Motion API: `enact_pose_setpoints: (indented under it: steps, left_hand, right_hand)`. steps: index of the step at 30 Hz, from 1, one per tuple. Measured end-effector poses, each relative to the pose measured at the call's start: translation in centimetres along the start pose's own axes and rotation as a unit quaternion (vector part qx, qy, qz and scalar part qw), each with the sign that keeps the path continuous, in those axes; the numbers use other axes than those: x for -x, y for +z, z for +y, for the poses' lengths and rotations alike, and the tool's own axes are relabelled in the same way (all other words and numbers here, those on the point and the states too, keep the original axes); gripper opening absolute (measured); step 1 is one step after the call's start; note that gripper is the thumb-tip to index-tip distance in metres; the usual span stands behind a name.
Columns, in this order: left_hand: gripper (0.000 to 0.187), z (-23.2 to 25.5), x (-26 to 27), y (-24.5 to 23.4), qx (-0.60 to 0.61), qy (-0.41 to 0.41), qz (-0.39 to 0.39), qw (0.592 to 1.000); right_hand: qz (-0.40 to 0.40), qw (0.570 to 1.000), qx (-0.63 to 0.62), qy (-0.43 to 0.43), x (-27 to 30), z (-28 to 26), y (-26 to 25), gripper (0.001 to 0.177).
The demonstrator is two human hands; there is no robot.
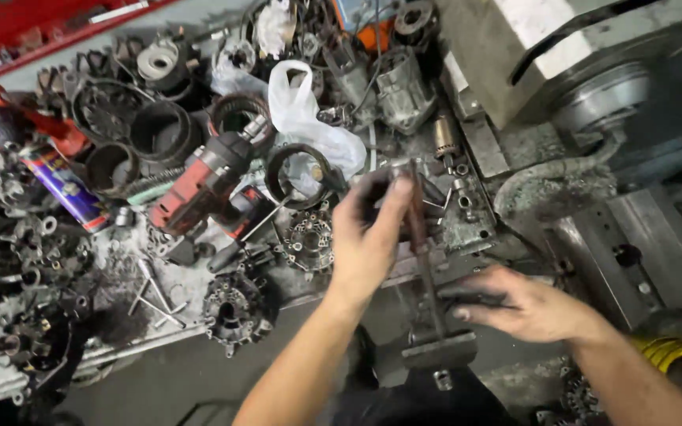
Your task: The person uses a screwdriver and hammer to work on a circular mechanical part clamped in a bench vise. They then use a wrench to tighten a bolt on a different metal component secured in the vise.
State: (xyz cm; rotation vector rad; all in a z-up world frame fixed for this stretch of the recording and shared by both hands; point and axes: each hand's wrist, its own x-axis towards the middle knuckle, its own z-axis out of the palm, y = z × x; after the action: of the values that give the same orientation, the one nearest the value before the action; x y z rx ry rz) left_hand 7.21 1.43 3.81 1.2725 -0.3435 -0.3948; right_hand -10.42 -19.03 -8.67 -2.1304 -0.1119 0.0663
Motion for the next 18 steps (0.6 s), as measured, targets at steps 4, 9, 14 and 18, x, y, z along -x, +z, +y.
enact_pose_setpoints:
  steps: [4,9,14,18]
  left_hand:
    - [0.036,-4.6,-2.4,1.2,-0.045,-0.033,0.051,0.997]
    - [0.04,-7.9,-2.8,0.3,-0.056,-0.13,0.104,0.984]
    - [0.036,-8.0,-2.6,-0.2,-0.092,-0.119,0.069,0.986]
    - [0.038,-6.7,-2.9,-0.5,-0.132,-0.144,0.02,0.981]
  right_hand:
    - [-0.026,0.987,0.02,0.157,-1.3,2.5,0.2,0.046]
    - [-0.093,0.962,-0.117,0.23,-1.4,3.5,0.2,0.051]
    - [-0.067,0.95,-0.215,0.216,-2.2,-0.3,0.5,0.028]
    - [-0.045,0.913,-0.198,0.355,-0.7,-0.2,1.5,0.03]
